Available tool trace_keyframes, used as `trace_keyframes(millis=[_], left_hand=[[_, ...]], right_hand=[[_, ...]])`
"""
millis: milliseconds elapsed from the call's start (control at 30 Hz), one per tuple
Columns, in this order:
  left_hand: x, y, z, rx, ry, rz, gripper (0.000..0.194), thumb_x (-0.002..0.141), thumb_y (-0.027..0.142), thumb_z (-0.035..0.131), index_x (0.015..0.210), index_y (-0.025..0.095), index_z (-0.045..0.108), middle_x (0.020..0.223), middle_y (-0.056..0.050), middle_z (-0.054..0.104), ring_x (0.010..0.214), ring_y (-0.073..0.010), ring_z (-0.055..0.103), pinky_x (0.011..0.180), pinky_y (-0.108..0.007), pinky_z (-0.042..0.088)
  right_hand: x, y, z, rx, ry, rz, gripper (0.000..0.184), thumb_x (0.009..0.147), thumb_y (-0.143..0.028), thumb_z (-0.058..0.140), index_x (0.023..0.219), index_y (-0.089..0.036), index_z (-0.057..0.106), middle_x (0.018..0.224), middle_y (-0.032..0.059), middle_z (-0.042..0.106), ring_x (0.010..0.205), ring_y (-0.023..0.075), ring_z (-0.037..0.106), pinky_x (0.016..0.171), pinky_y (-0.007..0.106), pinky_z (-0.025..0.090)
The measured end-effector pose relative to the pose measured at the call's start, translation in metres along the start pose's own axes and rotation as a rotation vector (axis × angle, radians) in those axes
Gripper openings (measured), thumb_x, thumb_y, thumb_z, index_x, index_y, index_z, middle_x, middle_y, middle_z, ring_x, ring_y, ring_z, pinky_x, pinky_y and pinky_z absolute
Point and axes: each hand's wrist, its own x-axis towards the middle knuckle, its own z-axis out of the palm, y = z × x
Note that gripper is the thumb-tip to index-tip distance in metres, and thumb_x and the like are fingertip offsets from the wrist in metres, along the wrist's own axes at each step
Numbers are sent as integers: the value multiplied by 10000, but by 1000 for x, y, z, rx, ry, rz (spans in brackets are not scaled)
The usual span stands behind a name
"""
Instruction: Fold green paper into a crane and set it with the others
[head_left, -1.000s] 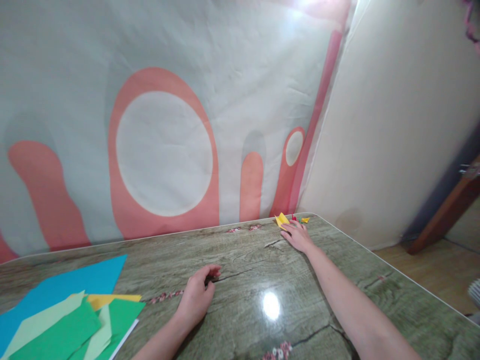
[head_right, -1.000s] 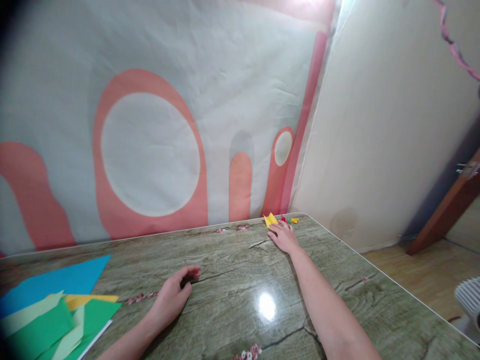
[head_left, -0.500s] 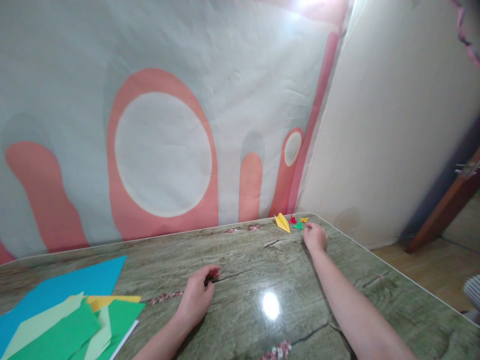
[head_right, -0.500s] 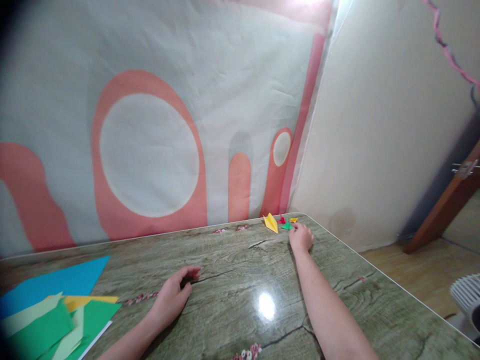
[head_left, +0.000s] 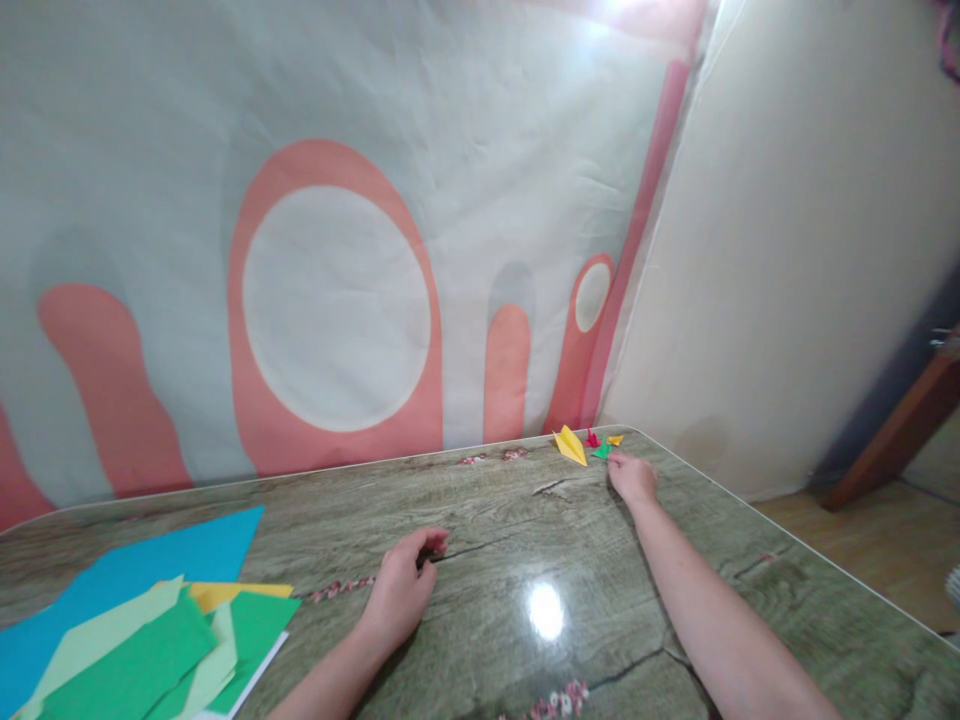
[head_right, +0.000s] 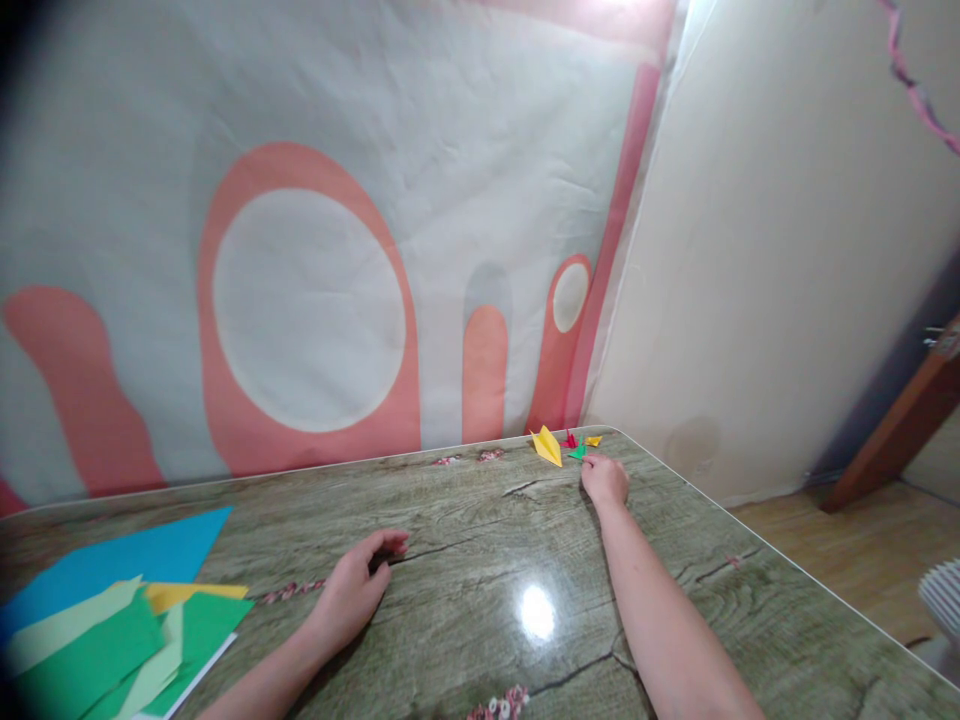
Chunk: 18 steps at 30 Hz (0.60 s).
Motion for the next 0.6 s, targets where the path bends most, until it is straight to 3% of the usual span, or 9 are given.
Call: trace_keyframes(millis=[233, 600], left_hand=[[1, -3, 1, 9, 1, 18, 416, 664, 35, 381, 1011, 147, 582, 915, -35, 670, 888, -158, 614, 869, -300, 446], [2, -4, 1, -1, 3, 17, 419, 658, 43, 377, 1002, 157, 587, 910, -29, 669, 887, -155, 616, 871, -296, 445]], right_hand=[[1, 0, 6, -1, -22, -72, 334, 749, -245, 472, 994, -272, 696, 1088, -8, 658, 1025, 219, 540, 913, 327, 389], [3, 1, 8, -21, -61, -68, 361, 745, -272, 487, 1056, -257, 670, 1044, 47, 668, 1025, 237, 545, 890, 346, 398]])
